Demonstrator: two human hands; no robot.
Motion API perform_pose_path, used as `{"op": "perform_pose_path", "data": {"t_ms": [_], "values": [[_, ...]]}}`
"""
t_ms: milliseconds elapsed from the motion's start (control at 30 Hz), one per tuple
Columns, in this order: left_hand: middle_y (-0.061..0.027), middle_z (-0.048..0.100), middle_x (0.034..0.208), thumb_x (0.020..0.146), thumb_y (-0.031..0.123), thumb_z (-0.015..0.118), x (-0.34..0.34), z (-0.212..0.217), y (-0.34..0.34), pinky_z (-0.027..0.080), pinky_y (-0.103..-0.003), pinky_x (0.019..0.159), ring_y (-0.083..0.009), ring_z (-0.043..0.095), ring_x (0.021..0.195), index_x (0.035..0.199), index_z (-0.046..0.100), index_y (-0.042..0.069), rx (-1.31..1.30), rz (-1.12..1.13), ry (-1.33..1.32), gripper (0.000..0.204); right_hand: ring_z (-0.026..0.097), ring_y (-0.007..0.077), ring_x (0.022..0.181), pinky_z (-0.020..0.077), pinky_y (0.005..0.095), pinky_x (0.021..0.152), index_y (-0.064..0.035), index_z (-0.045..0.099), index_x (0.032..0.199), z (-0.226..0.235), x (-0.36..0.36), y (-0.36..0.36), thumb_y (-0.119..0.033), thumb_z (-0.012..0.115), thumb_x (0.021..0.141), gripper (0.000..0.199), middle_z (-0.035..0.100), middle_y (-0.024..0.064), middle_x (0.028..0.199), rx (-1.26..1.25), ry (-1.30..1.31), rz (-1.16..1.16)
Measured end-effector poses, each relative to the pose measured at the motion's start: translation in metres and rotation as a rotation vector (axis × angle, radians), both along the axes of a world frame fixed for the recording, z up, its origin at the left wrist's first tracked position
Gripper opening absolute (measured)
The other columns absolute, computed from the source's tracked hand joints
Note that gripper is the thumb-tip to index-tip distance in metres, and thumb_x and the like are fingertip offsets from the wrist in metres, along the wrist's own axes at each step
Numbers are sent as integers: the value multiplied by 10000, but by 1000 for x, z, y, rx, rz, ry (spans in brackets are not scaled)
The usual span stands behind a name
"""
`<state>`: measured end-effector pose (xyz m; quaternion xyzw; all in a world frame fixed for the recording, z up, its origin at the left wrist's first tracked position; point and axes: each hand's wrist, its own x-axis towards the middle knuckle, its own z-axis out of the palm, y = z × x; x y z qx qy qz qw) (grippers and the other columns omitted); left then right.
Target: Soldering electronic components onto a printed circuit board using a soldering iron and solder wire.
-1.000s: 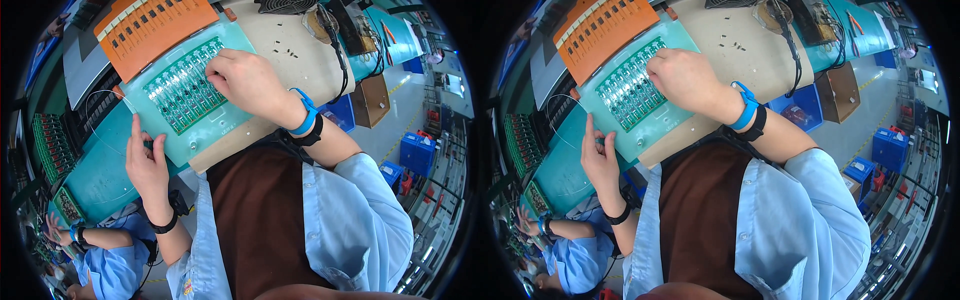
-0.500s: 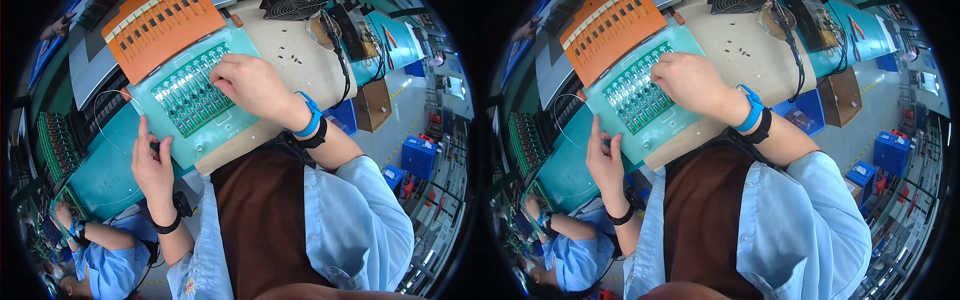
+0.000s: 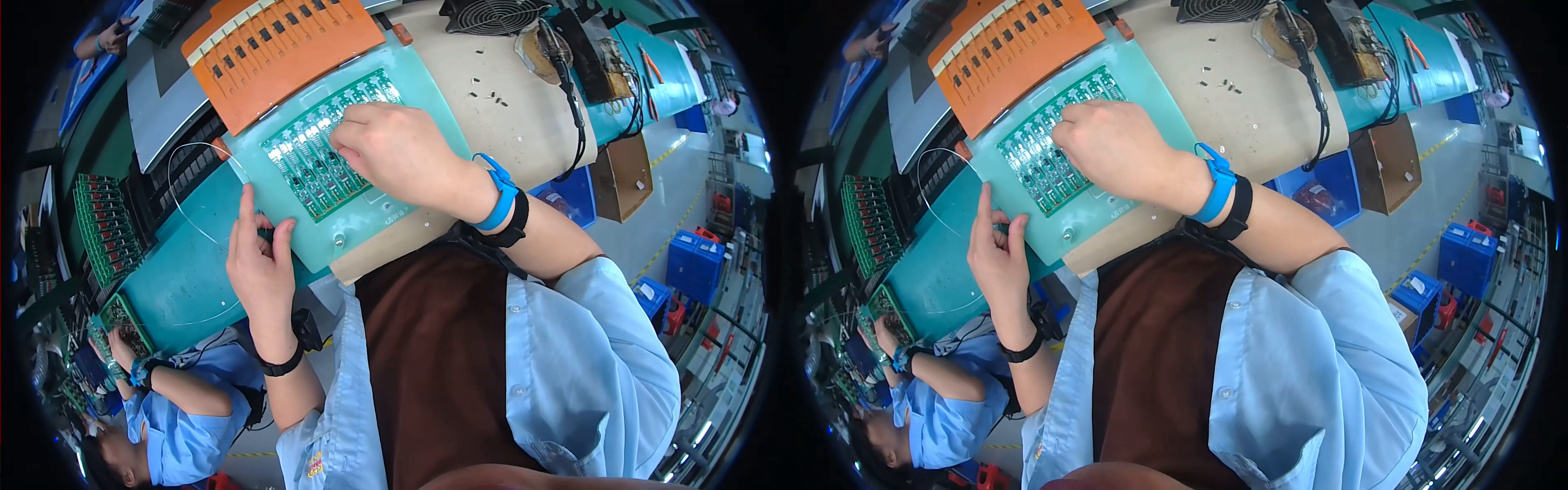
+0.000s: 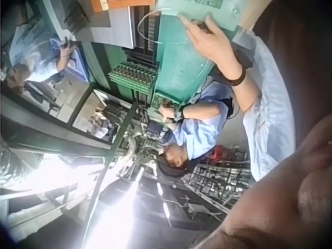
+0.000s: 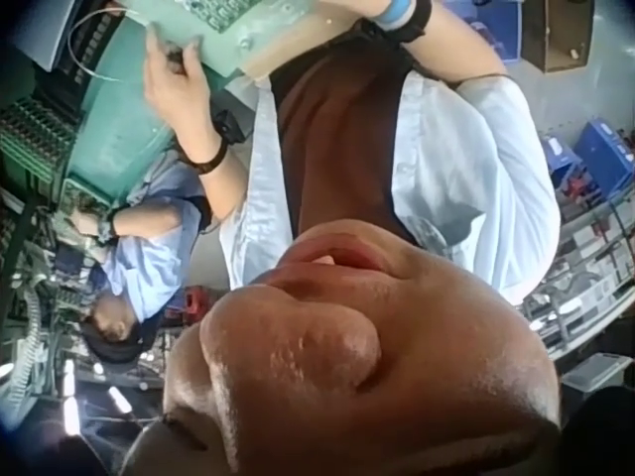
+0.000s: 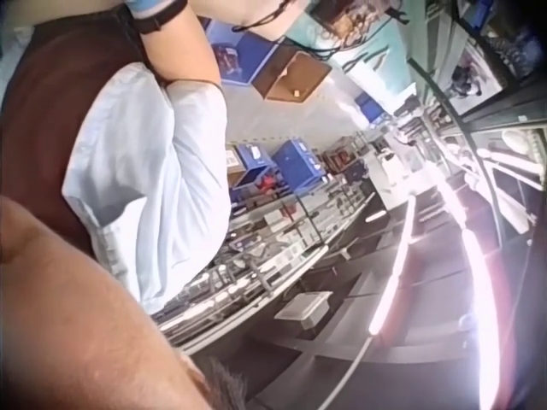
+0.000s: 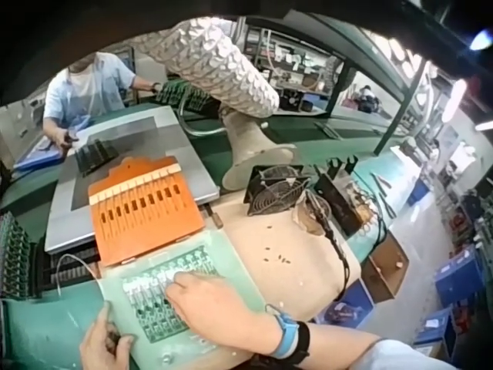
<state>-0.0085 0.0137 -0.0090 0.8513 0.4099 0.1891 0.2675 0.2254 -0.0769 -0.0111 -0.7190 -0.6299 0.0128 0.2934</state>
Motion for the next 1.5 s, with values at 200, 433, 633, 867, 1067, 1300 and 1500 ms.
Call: {"op": "perform_pose_path", "data": {"t_ms": [200, 433, 633, 867, 1067, 1300, 1500], "values": [[-46, 604, 888, 873, 91, 819, 1, 0, -1, 454, -301, 575, -125, 489, 602, 1515, 550, 107, -37, 20, -20, 696, 681, 282, 830, 567, 408, 681, -97, 718, 898, 2, 2, 0, -108, 724, 856, 44, 654, 55, 862, -5, -12, 33], [-44, 612, 889, 868, 92, 822, -1, -2, -3, 453, -305, 567, -125, 485, 594, 1511, 552, 101, -8, 14, -6, 698, 675, 263, 763, 547, 382, 647, -96, 730, 941, 8, 24, -13, -88, 754, 852, 93, 648, 62, 844, 121, 72, -9], [-35, 621, 857, 852, 100, 838, 0, 3, 0, 454, -297, 573, -122, 486, 595, 1502, 564, 110, -60, 29, 0, 705, 623, 231, 657, 504, 345, 591, -89, 723, 975, 11, 47, -47, -67, 769, 856, 129, 611, 58, 801, 149, 108, -139], [-40, 684, 911, 1025, 72, 621, -17, 0, 26, 431, -273, 582, -90, 473, 611, 1510, 563, 134, 55, -14, -40, 492, 567, 204, 635, 480, 329, 581, -83, 710, 1004, 0, 49, -94, -32, 777, 840, 185, 562, 56, 777, 2, 267, -202], [-43, 717, 980, 1089, 83, 494, 3, 65, 55, 438, -263, 601, -56, 516, 670, 1529, 534, 119, 15, 1, 108, 443, 586, 216, 657, 488, 347, 591, -81, 698, 1018, -6, 54, -107, -8, 779, 821, 225, 555, 66, 780, 36, 318, -192], [-51, 708, 1114, 1094, 110, 497, 36, 83, 127, 407, -217, 584, -47, 476, 648, 1619, 368, 117, -287, -134, 21, 542, 616, 239, 683, 501, 368, 612, -80, 679, 1024, -6, 53, -108, 2, 772, 818, 240, 574, 81, 826, 69, 368, -122], [-66, 691, 1127, 1080, 130, 538, 87, 80, 158, 331, -172, 527, -22, 376, 588, 1633, 264, 49, -601, -30, -155, 623, 635, 250, 702, 510, 373, 625, -83, 676, 1024, -7, 56, -113, 0, 772, 817, 244, 578, 84, 867, 75, 387, -136]]}}
